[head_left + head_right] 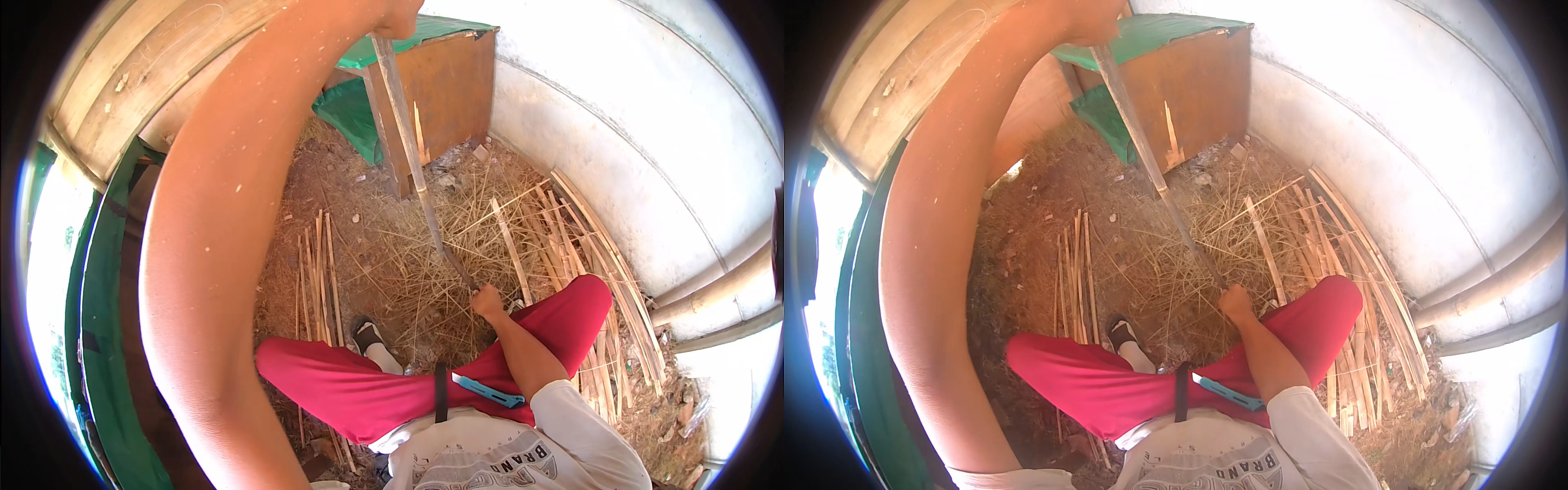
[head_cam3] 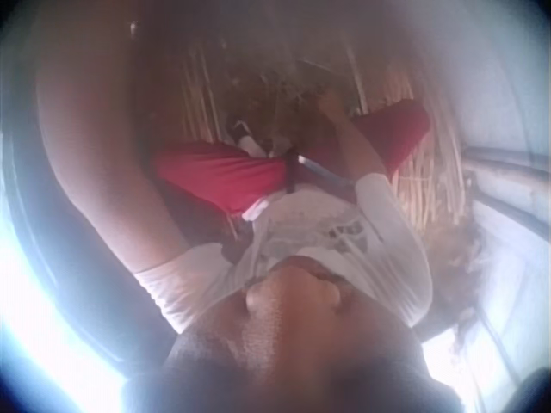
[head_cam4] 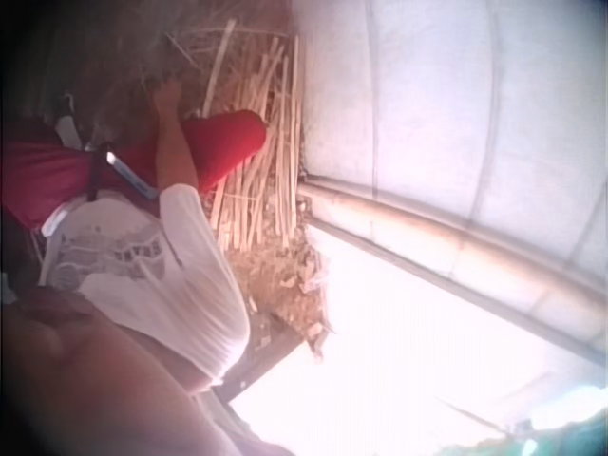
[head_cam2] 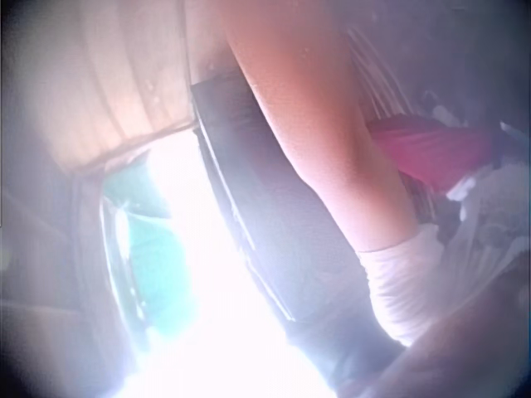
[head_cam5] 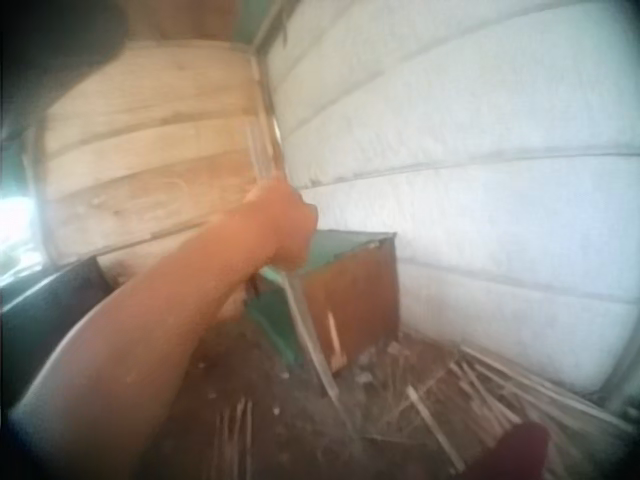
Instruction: The person sits on the ground and uses a utility knife to shave thin strips from a long bamboo pole. The person repeatedly draws the knife along the pole to remove bark and create a smooth, tapered strip, then sets the finished piece aside.
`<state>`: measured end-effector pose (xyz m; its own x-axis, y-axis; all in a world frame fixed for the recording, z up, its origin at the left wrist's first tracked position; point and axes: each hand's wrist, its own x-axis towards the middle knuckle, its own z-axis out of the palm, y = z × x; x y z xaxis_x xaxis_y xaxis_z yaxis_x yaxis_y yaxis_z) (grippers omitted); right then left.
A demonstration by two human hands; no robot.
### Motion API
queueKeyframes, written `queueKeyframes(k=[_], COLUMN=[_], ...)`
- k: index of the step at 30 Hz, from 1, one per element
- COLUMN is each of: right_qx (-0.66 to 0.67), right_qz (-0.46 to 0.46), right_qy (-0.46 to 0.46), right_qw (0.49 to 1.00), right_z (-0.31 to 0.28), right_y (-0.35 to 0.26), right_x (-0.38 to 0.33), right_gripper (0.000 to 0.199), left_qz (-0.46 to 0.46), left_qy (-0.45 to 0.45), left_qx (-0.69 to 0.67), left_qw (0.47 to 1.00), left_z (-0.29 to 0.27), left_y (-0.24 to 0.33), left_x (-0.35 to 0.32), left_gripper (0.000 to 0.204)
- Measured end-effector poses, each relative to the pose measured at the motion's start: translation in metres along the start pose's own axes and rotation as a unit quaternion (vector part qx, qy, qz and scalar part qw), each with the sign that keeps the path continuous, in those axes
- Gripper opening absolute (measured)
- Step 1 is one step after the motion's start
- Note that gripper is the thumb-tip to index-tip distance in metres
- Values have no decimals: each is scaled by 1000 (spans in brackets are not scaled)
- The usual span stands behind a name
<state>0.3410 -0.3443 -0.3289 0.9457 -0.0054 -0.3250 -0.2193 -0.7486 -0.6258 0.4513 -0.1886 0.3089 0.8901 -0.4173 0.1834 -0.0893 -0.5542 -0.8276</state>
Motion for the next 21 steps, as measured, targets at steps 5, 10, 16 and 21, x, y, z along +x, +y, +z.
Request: queueKeyframes(k=[5, 10, 16, 21], right_qx=[44, 37, -19, -43], right_qz=[16, 36, 2, -131], right_qy=[-12, 3, -42, 4], right_qw=[999, 999, 999, 990], right_z=[9, -15, -112, -221], right_y=[1, -20, -99, -126], right_x=[7, -3, -44, -126], right_gripper=[37, 38, 32, 29], left_qz=[-50, -57, -157, -316], left_qy=[24, 168, 151, 39], left_qx=[-19, -63, -111, -222], left_qw=[998, 982, 970, 922], left_z=[27, 44, 50, 125], left_y=[-64, -125, -127, -133], left_x=[-50, -132, -235, -321], left_gripper=[11, 15, 10, 10])
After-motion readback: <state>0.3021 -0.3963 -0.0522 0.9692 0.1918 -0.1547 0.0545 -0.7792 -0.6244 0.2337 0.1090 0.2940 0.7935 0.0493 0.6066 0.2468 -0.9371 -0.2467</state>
